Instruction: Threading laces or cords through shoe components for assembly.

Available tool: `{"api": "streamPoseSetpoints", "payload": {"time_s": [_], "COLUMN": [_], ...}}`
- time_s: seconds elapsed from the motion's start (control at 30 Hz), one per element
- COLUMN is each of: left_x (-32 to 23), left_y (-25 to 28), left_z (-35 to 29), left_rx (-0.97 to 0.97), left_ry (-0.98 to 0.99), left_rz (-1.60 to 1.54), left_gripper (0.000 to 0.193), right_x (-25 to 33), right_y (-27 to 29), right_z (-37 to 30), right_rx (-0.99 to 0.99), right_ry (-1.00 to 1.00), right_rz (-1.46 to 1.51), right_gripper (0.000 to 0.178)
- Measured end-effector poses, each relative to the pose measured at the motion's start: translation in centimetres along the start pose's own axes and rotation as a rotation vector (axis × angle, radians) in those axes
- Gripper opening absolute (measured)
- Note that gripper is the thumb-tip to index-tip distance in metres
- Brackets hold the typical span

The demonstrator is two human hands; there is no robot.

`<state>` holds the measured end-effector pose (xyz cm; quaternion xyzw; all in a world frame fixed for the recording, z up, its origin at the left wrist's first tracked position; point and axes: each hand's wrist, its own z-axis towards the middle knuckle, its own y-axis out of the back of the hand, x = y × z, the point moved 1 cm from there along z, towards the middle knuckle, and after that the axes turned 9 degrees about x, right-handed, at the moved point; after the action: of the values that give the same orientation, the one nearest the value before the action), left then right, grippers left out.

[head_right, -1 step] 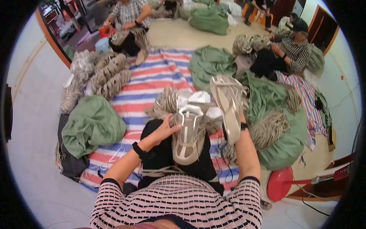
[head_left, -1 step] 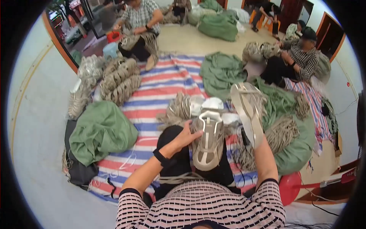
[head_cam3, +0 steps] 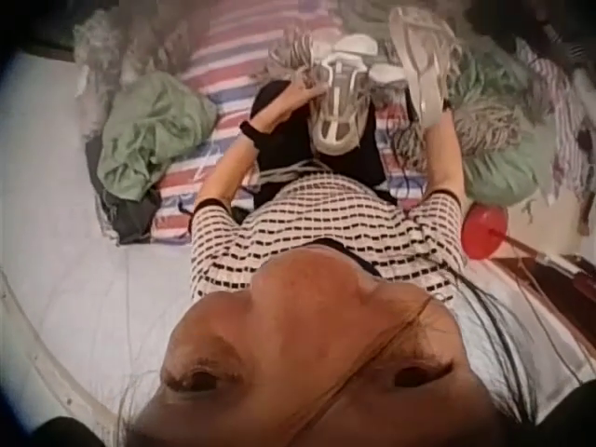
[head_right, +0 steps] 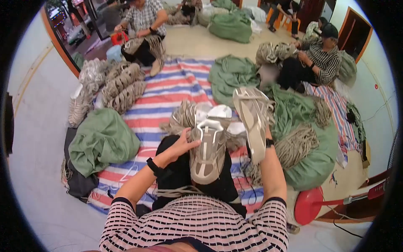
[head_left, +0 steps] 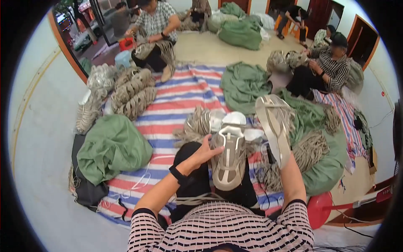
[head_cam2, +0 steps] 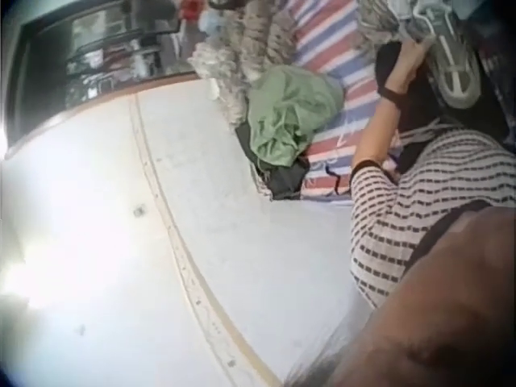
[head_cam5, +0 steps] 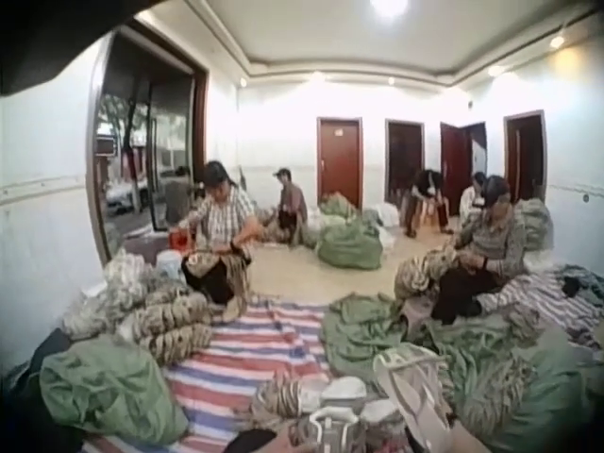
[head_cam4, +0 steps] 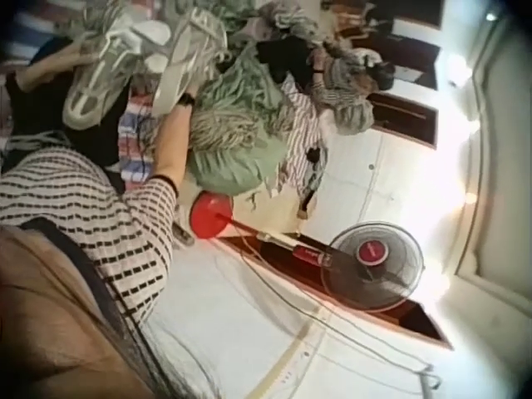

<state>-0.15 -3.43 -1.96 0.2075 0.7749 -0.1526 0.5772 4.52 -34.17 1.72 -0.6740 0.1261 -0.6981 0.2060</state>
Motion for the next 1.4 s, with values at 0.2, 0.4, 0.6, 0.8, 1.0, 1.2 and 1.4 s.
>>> {"api": "streamPoseSetpoints", "payload": {"time_s": [0.2,0.4,0.6,0.8,1.0,1.2,1.4], "left_x": [-1.9,-1.6,-5.4,-8.2,-5.1,-10.2,-3.9], "left_y": [0.7,2.6,7.0,11.5,16.8,8.4,3.1], "left_z": [1.4,2.5,0.9,-3.3,-7.1,-5.3,2.1], "left_rx": [-0.041,-0.416,-0.855,-0.610,0.047,-0.153,-0.408], "left_ry": [0.077,-0.074,-0.428,-0.585,-0.672,-0.354,-0.115], "left_rz": [0.103,0.133,-0.485,-1.083,-1.123,-0.341,0.520], "left_gripper": [0.106,0.085,0.074,0.066,0.058,0.058,0.079], "right_x": [2.3,4.9,5.4,4.2,6.0,1.5,-6.7], "right_y": [1.7,4.9,7.4,6.1,2.1,-4.9,-7.8], "right_z": [0.3,0.5,-1.8,-4.1,-0.2,2.5,2.6], "right_rx": [0.068,0.087,0.085,0.076,0.085,0.344,0.519], "right_ry": [0.122,0.177,0.209,0.230,0.245,-0.203,-0.419], "right_rz": [0.016,0.035,0.064,0.082,0.108,-0.367,-0.267], "right_gripper": [0.038,0.037,0.036,0.034,0.033,0.032,0.033]}}
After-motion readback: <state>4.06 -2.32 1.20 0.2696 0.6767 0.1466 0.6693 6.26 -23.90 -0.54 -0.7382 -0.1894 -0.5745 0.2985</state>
